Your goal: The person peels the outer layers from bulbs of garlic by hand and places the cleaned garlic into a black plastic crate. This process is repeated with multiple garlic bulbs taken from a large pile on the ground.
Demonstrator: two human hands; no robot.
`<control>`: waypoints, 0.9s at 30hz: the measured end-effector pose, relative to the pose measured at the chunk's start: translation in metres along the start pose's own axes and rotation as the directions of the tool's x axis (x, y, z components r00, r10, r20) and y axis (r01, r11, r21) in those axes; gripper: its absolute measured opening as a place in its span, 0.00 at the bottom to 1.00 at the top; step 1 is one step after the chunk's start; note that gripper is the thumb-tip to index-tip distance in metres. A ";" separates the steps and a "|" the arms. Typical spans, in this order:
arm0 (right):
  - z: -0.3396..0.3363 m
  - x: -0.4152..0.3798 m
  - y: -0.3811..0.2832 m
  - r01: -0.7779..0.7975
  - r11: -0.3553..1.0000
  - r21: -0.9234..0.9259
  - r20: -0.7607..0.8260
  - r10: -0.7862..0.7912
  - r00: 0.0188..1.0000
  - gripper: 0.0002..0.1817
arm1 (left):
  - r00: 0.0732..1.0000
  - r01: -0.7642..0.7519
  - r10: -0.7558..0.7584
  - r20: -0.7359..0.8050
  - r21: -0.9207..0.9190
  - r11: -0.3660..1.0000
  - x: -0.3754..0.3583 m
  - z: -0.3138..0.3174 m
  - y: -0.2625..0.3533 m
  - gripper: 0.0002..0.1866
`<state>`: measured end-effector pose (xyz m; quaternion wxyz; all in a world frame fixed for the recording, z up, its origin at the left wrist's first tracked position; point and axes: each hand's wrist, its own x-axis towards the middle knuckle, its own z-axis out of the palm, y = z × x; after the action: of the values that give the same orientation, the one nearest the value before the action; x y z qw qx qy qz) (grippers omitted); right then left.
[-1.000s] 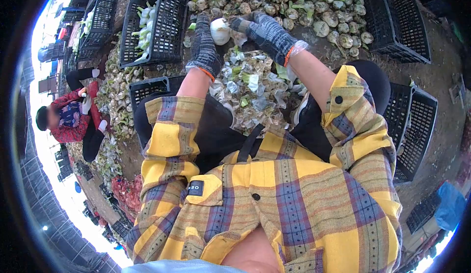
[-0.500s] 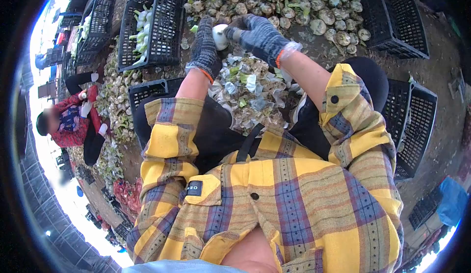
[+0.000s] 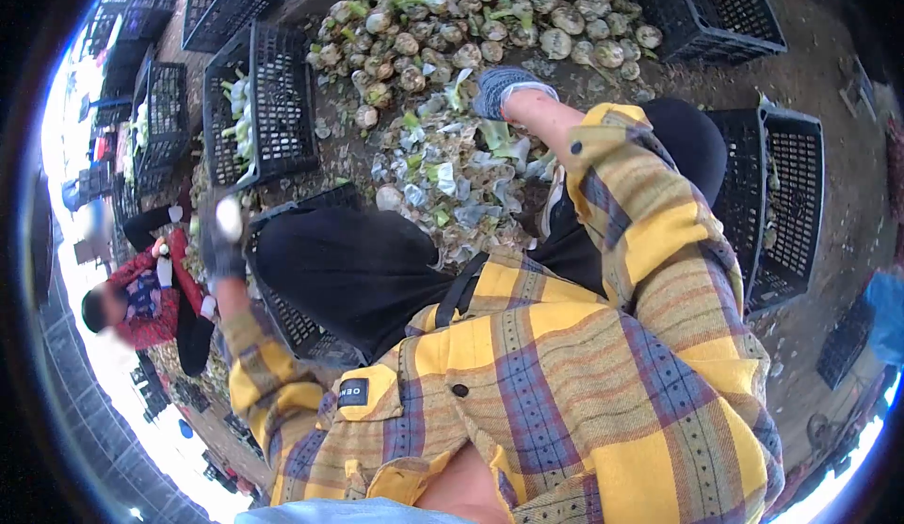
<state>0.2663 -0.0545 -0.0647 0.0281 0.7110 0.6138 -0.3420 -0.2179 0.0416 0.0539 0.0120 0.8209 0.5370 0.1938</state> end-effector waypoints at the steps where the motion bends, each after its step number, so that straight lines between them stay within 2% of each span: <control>1: 0.002 0.010 0.012 -0.058 0.998 0.019 0.004 0.058 0.998 0.28 | 0.963 0.264 -0.268 0.017 -0.242 0.934 -0.030 0.003 -0.051 0.18; 2: -0.002 0.016 0.023 -0.073 0.997 0.026 0.002 0.073 0.997 0.28 | 0.483 0.790 -0.825 0.291 -0.551 0.268 -0.032 -0.023 -0.012 0.18; 3: -0.005 0.020 0.032 -0.156 0.984 0.083 -0.022 0.158 0.987 0.28 | 0.480 0.854 -0.817 0.318 -0.381 0.354 -0.069 -0.019 -0.074 0.20; 4: -0.007 0.024 0.040 -0.233 0.963 0.139 -0.041 0.240 0.970 0.28 | 0.296 0.955 -0.914 0.277 -0.097 0.280 -0.087 -0.022 -0.090 0.25; 5: -0.007 0.027 0.051 -0.309 0.926 0.219 -0.086 0.334 0.939 0.30 | 0.575 0.727 -0.807 0.135 0.368 0.579 -0.120 -0.024 -0.125 0.38; 6: -0.009 0.027 0.058 -0.315 0.923 0.221 -0.086 0.341 0.936 0.30 | 0.633 0.621 -0.763 0.128 0.505 0.600 -0.141 -0.025 -0.154 0.40; 8: -0.008 0.027 0.072 -0.543 0.837 0.065 -0.311 0.534 0.786 0.31 | 0.670 0.722 -0.741 0.037 0.197 0.663 -0.100 -0.043 -0.043 0.35; 9: -0.008 0.028 0.084 -0.545 0.836 0.062 -0.307 0.536 0.787 0.31 | 0.669 0.723 -0.742 0.041 0.200 0.662 -0.086 -0.042 -0.035 0.35; 10: -0.007 0.029 0.098 -0.592 0.797 0.120 -0.268 0.600 0.754 0.32 | 0.580 0.792 -0.813 0.038 -0.261 0.553 -0.073 -0.039 -0.031 0.30; 11: -0.005 0.031 0.110 -0.636 0.752 0.176 -0.224 0.660 0.717 0.34 | 0.492 0.677 -0.867 0.084 -0.663 0.320 -0.057 -0.037 -0.019 0.26; 12: 0.003 0.031 0.118 -0.697 0.706 0.127 -0.316 0.695 0.646 0.34 | 0.591 0.591 -0.790 0.162 -0.753 0.288 -0.042 -0.036 -0.009 0.23; 13: 0.009 0.036 0.136 -0.680 0.727 0.096 -0.278 0.675 0.683 0.35 | 0.685 0.504 -0.694 0.220 -0.831 0.235 -0.025 -0.033 0.009 0.21; 14: 0.010 0.040 0.151 -0.660 0.748 0.066 -0.240 0.654 0.718 0.35 | 0.947 0.301 -0.309 0.083 -0.560 0.772 -0.009 -0.025 0.018 0.21; 15: 0.015 0.041 0.162 -0.658 0.750 0.066 -0.236 0.652 0.720 0.35 | 0.972 -0.146 0.171 0.159 -0.158 0.977 0.008 -0.015 0.028 0.21; 16: 0.017 0.040 0.167 -0.670 0.732 0.124 -0.221 0.678 0.701 0.34 | 0.976 0.218 -0.128 0.178 -0.717 0.663 0.027 -0.008 0.079 0.20; 17: 0.018 0.042 0.173 -0.678 0.712 0.181 -0.206 0.702 0.682 0.33 | 0.871 0.374 -0.334 0.360 -0.927 -0.026 0.045 0.004 0.129 0.20; 18: 0.022 0.048 0.182 -0.691 0.711 0.134 -0.259 0.698 0.668 0.31 | 0.881 0.406 -0.191 0.432 -0.899 -0.164 0.053 0.026 0.134 0.20; 19: 0.017 0.044 0.186 -0.663 0.748 0.019 -0.223 0.650 0.726 0.29 | 0.880 0.444 -0.038 0.474 -0.847 -0.291 0.057 0.044 0.137 0.20; 20: 0.013 0.040 0.189 -0.624 0.775 -0.096 -0.179 0.604 0.777 0.27 | 0.840 0.494 -0.160 0.518 -0.853 -0.169 0.058 0.050 0.171 0.20; 21: 0.013 0.044 0.194 -0.618 0.779 -0.106 -0.178 0.596 0.783 0.27 | 0.790 0.551 -0.286 0.542 -0.833 -0.053 0.057 0.055 0.207 0.20; 23: 0.011 0.050 0.198 -0.660 0.750 0.050 -0.230 0.652 0.723 0.26 | 0.694 0.655 -0.336 0.637 -0.752 -0.074 0.054 0.074 0.230 0.21; 24: 0.006 0.049 0.196 -0.658 0.752 0.042 -0.234 0.648 0.725 0.26 | 0.693 0.652 -0.340 0.636 -0.754 -0.082 0.052 0.082 0.232 0.21; 26: -0.027 0.036 0.157 -0.627 0.777 -0.051 -0.105 0.620 0.777 0.24 | 0.575 0.759 -0.326 0.750 -0.638 -0.132 0.045 0.099 0.233 0.20; 27: -0.041 0.027 0.134 -0.638 0.770 0.012 -0.164 0.631 0.758 0.23 | 0.575 0.757 -0.328 0.750 -0.640 -0.134 0.041 0.105 0.233 0.20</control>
<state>0.4047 -0.0453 -0.0987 0.1091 0.9008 0.3445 -0.2407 0.0356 -0.0010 0.0222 0.6924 0.3177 0.5694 0.3090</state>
